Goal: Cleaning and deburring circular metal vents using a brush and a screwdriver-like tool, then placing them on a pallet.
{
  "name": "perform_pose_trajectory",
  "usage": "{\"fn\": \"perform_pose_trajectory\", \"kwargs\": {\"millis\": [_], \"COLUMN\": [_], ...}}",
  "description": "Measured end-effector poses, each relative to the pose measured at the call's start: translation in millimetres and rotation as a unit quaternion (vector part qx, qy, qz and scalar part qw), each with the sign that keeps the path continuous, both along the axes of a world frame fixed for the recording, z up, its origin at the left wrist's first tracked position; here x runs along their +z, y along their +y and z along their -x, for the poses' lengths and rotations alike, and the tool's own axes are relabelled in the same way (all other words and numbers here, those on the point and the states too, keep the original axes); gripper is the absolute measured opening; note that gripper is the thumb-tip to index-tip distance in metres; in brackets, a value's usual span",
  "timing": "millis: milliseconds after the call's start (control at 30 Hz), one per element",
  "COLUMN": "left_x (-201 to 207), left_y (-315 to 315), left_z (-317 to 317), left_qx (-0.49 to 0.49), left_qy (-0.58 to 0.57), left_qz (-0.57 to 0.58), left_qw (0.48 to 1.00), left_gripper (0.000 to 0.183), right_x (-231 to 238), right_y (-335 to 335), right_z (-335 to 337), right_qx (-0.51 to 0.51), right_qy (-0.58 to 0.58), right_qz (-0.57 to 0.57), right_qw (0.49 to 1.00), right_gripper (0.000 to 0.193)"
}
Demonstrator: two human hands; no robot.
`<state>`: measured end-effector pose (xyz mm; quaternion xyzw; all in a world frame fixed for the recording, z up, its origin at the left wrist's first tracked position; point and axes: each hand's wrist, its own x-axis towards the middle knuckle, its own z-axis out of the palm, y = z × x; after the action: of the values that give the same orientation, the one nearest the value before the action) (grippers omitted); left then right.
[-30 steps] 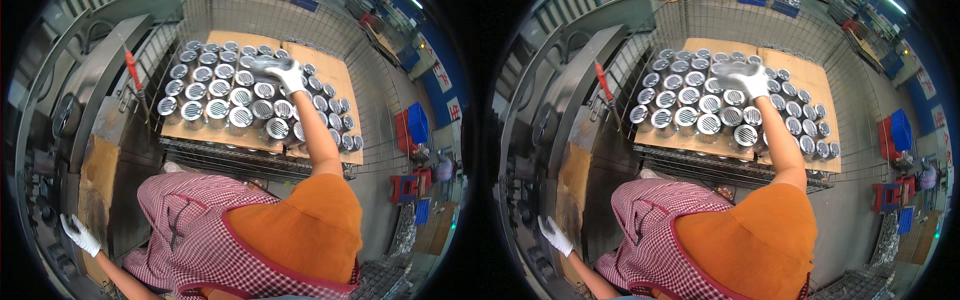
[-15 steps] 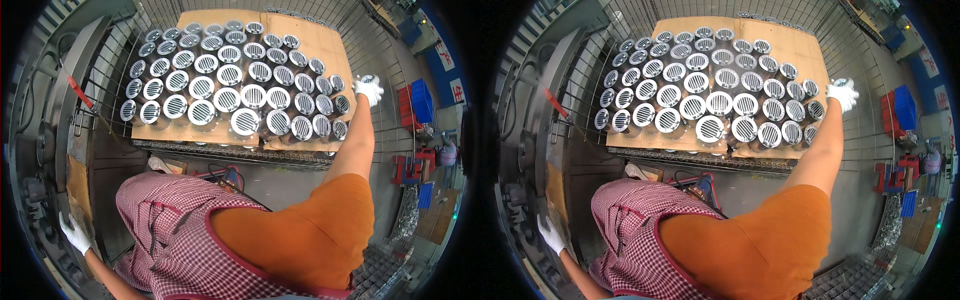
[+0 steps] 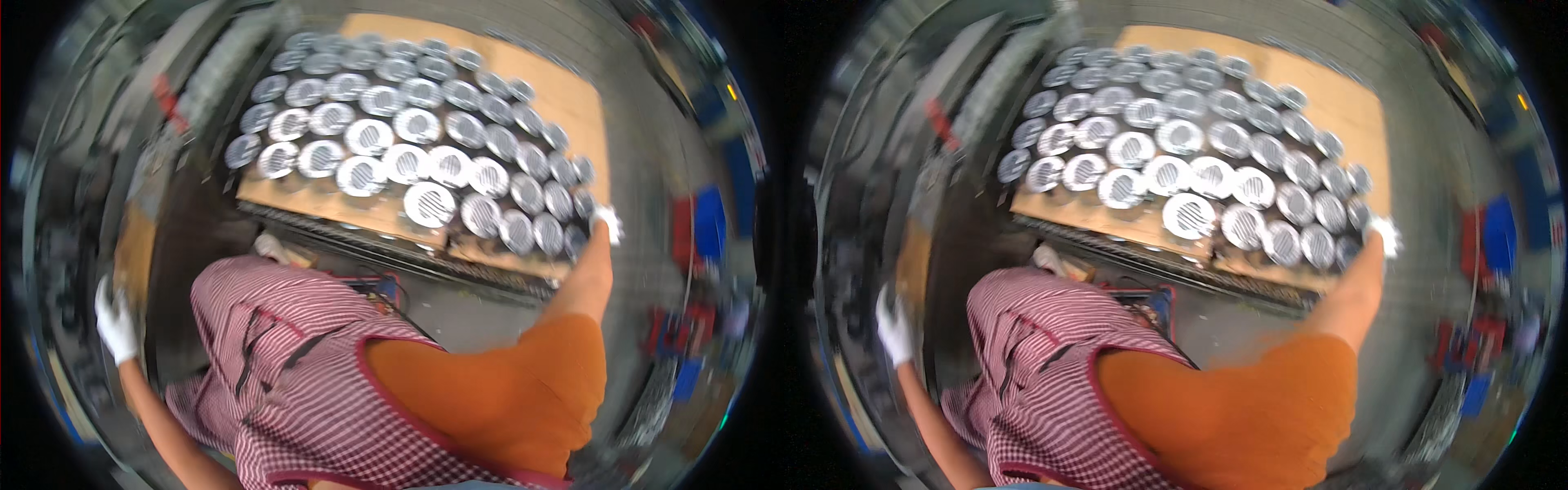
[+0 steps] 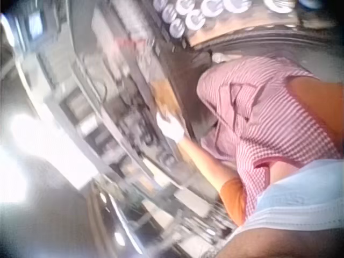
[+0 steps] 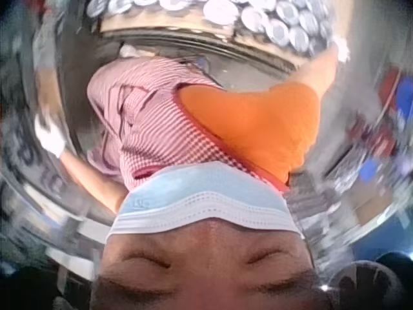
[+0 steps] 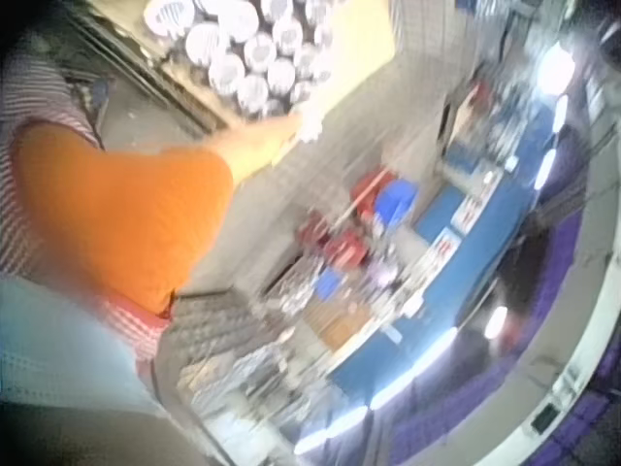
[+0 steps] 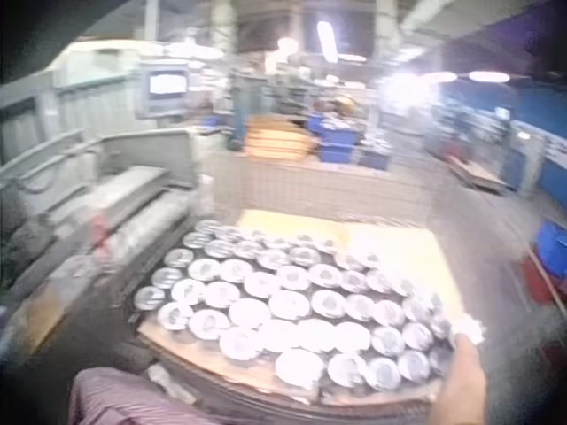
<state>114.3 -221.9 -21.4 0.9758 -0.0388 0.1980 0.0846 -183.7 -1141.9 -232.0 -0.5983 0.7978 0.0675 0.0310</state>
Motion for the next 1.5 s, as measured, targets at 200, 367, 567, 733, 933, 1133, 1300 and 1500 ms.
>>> {"fn": "perform_pose_trajectory", "kwargs": {"millis": [200, 367, 567, 733, 933, 1133, 1300, 1500], "left_x": [0.4, -10.4, -11.5, 1.5, 11.6, 45.9, 36.6, 28.6], "left_y": [-24.9, 17.2, 75.0, 134.7, 216.4, 308.9, 382.8, 385.8], "left_z": [9.0, 33.6, 66.6, 99.5, 120.8, 103.3, 76.3, 69.6], "left_qx": [0.039, 0.032, 0.100, 0.214, 0.355, 0.519, 0.540, 0.579], "left_qy": [0.082, 0.103, 0.078, 0.093, -0.033, -0.117, -0.194, -0.031], "left_qz": [-0.057, -0.055, -0.029, 0.035, 0.091, 0.135, 0.084, -0.073], "left_qw": [0.994, 0.993, 0.992, 0.972, 0.930, 0.836, 0.815, 0.811], "left_gripper": [0.041, 0.037, 0.039, 0.039, 0.040, 0.045, 0.055, 0.035], "right_x": [-14.0, 78.2, 179.9, 211.7, 175.1, 151.9, 167.5, 145.8], "right_y": [-1.0, 224.0, 491.6, 609.6, 629.6, 621.8, 628.1, 618.4], "right_z": [-129.5, -335.3, -432.9, -485.0, -517.5, -531.6, -512.8, -528.8], "right_qx": [0.333, 0.626, 0.781, 0.882, 0.816, 0.773, 0.799, 0.777], "right_qy": [-0.149, -0.370, -0.545, -0.380, -0.414, -0.503, -0.450, -0.535], "right_qz": [0.284, 0.250, 0.147, 0.070, 0.077, 0.077, 0.082, 0.130], "right_qw": [0.886, 0.639, 0.267, 0.271, 0.397, 0.379, 0.389, 0.303], "right_gripper": [0.060, 0.059, 0.049, 0.041, 0.035, 0.031, 0.029, 0.025]}}
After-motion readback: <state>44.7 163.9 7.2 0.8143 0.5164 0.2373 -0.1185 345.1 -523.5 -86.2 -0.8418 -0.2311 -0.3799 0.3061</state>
